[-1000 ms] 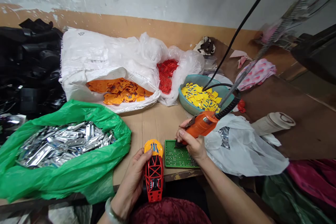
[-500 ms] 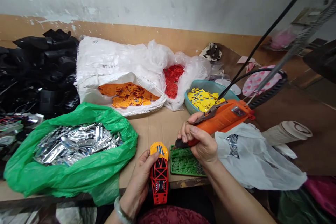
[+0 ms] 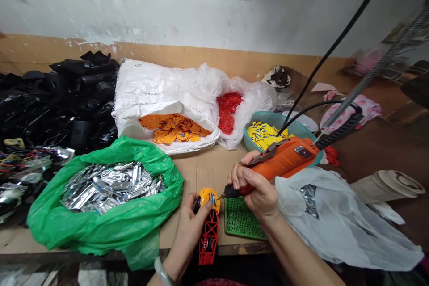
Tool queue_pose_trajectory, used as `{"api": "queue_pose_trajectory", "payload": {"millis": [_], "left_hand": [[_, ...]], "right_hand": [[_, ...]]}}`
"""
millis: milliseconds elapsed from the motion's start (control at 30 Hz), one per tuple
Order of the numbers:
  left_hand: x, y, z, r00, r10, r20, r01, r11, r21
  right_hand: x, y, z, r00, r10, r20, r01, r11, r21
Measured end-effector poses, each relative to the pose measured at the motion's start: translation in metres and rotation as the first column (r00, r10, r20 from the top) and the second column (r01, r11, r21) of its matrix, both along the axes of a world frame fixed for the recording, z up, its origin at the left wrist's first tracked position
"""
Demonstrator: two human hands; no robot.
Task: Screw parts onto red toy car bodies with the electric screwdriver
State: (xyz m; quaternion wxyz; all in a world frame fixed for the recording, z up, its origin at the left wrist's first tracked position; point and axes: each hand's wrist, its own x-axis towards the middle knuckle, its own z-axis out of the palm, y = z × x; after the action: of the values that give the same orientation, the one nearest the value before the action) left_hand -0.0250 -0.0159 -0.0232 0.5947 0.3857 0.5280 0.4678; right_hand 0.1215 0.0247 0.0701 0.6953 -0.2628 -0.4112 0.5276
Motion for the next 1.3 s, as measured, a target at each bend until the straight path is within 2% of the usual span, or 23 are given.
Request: {"api": "queue_pose_trajectory", "payload": {"millis": [167,367,467,533,633,767,1033,1300], "left_hand": [[-0.001,0.002,-0.012,0.951,-0.025,-0.309,0.059,0.993,0.101],[-0.012,0.006,-0.020,0.814,0.124,-0.568,0.049,0.958,0.281],[-0.022,0.006,-0.017,0.759,0.152,-0.634,0.109,0.929,0.353],[-0.026,0.004,-0.011,0.750,0.150,-0.644,0.160,0.904,0.396],[-0.025,0.001,0.000,0.782,0.122,-0.611,0.214,0.868,0.447],[-0.017,0.001,0.010,0.845,0.080,-0.529,0.205,0.865,0.458],[-0.016,0.003,0.013,0.889,0.081,-0.450,0.155,0.872,0.464],[-0.018,0.002,0.016,0.873,0.074,-0.483,0.195,0.854,0.483]], "right_hand": [[0.000,0.002,-0.002,1.000,0.001,0.001,-0.001,1.000,0.004],[0.000,0.002,-0.003,1.000,-0.002,-0.001,0.002,1.000,0.027],[-0.003,0.002,-0.003,1.000,0.003,0.002,-0.003,1.000,0.028],[-0.006,0.003,-0.003,1.000,0.010,-0.004,-0.010,1.000,0.021],[-0.011,0.003,-0.002,0.999,0.028,-0.023,-0.028,1.000,0.000],[-0.017,0.001,0.000,0.999,0.046,-0.021,-0.047,0.999,-0.015],[-0.022,-0.003,0.001,0.998,0.066,-0.009,-0.066,0.998,-0.010],[-0.024,-0.005,0.000,0.996,0.093,0.014,-0.092,0.994,-0.052]]}}
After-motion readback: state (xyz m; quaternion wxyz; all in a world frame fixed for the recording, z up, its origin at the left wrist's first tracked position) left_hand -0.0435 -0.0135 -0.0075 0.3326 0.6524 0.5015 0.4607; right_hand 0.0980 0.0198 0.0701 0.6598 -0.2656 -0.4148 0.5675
